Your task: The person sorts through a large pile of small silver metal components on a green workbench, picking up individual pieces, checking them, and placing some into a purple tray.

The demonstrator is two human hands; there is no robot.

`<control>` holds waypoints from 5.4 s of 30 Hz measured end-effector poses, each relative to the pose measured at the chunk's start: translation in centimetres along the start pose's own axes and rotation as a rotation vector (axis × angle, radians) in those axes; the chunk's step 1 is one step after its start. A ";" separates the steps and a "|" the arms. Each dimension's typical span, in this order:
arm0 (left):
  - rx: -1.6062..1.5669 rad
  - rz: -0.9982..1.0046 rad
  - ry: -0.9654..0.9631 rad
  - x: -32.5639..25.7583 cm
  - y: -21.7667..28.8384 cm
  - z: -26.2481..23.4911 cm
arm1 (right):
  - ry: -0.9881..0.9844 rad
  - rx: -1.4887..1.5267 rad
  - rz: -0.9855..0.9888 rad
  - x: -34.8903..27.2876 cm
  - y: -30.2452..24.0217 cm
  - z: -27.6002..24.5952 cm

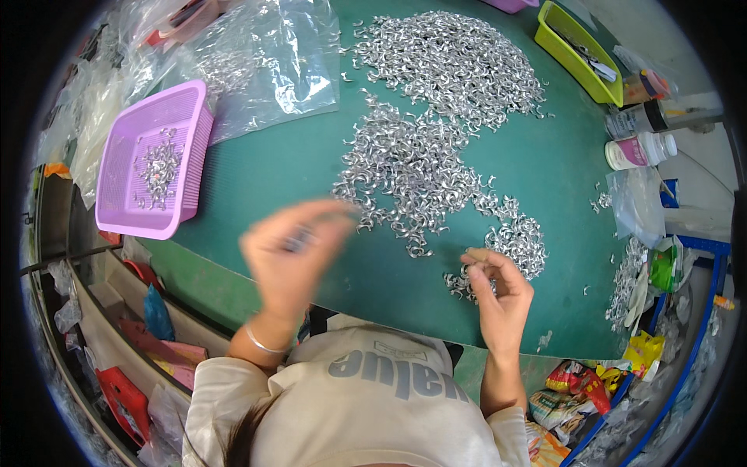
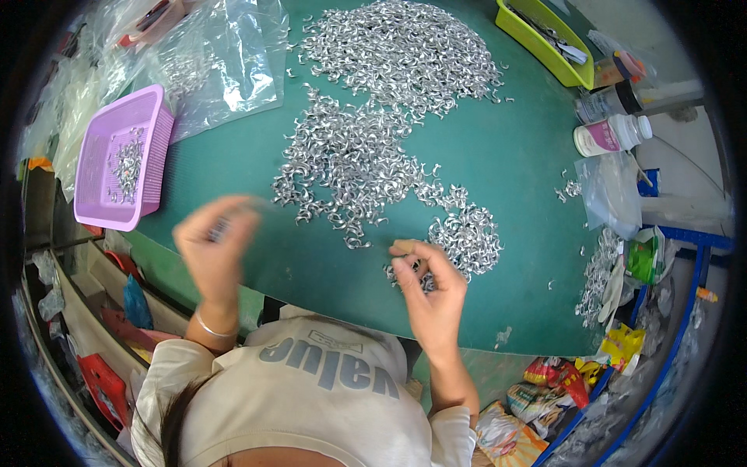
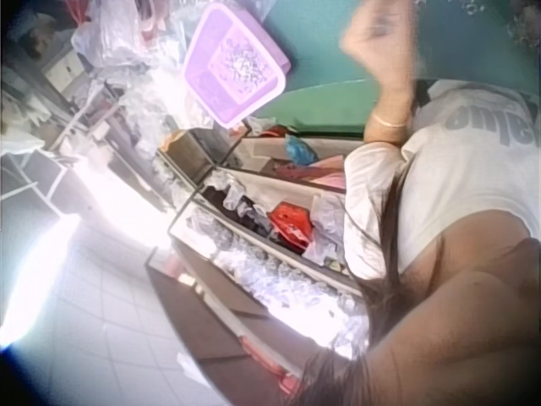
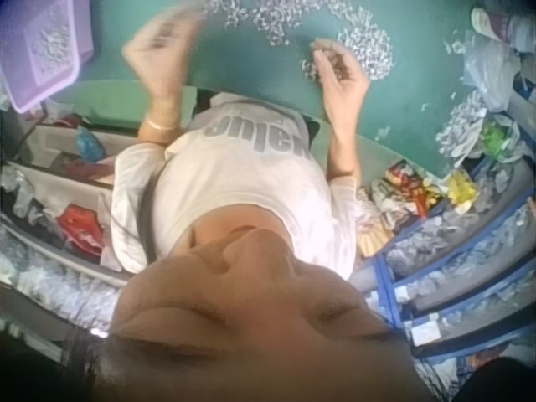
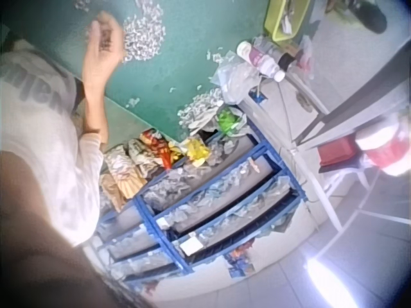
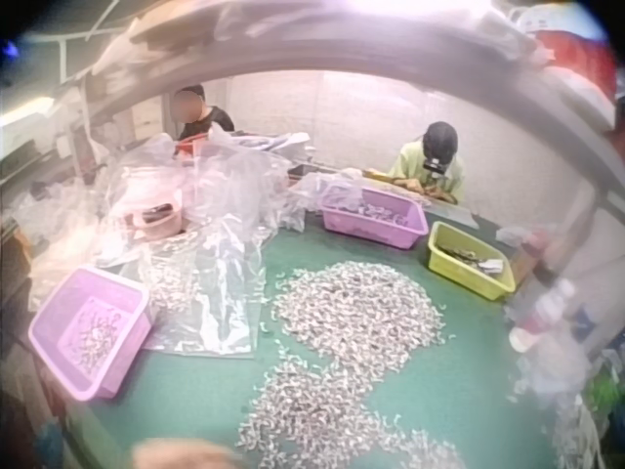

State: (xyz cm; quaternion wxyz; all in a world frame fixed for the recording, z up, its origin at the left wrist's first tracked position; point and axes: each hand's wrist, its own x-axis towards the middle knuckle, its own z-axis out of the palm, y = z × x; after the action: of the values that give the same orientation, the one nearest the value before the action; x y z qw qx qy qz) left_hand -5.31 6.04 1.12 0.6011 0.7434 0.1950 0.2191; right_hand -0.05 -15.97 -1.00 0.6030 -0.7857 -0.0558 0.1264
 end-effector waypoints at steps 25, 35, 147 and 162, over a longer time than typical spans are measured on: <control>-0.122 -0.248 -0.535 -2.4 -3.5 4.3 | -0.060 -0.780 -0.524 3.8 2.9 2.3; -0.271 -0.281 -0.444 -3.3 -2.0 4.2 | -0.287 0.917 0.344 1.4 1.8 1.6; -0.102 -0.310 -0.505 -3.0 -2.9 3.0 | -0.121 -0.338 -0.396 0.0 -0.2 2.9; -0.905 -0.839 -0.565 -3.3 -1.9 4.3 | 0.039 -0.124 -0.519 -1.2 -0.7 3.1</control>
State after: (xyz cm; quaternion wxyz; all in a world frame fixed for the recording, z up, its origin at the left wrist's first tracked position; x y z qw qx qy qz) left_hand -5.70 1.07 -1.86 0.9151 0.3087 0.1914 -0.1754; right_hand -2.01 -13.22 -0.95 0.5668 -0.7829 -0.2515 -0.0514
